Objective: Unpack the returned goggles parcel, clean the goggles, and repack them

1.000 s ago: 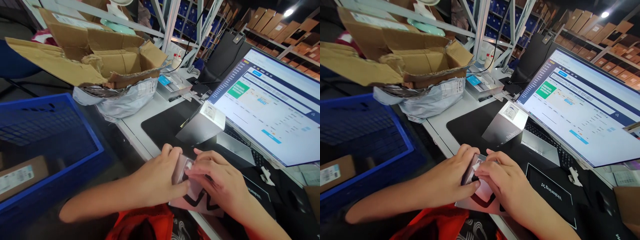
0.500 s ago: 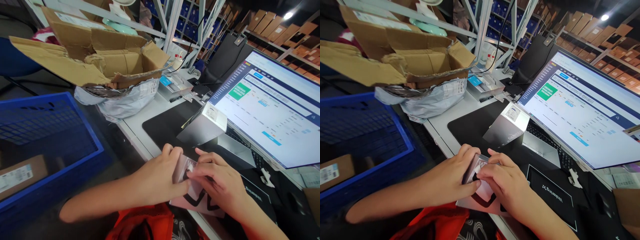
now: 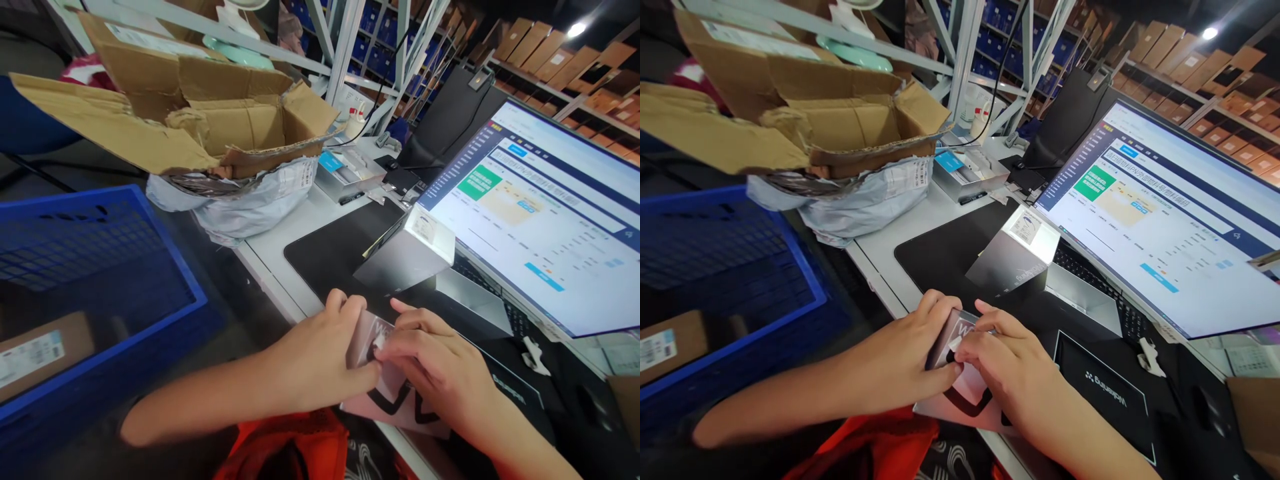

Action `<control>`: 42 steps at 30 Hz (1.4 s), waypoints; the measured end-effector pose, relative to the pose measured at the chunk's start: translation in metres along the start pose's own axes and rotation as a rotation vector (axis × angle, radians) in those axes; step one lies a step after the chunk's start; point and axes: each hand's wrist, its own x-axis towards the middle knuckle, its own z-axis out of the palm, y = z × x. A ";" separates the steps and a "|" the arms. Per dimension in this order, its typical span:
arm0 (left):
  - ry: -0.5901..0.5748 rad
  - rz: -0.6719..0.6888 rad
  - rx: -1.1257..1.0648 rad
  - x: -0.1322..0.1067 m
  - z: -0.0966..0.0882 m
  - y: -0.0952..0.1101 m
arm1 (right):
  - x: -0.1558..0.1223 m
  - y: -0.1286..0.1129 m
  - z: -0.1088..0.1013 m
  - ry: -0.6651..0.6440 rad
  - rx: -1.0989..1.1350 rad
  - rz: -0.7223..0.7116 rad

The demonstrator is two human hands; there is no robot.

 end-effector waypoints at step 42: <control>0.003 0.029 -0.202 0.036 -0.003 -0.051 | 0.034 -0.002 -0.020 0.201 0.198 0.249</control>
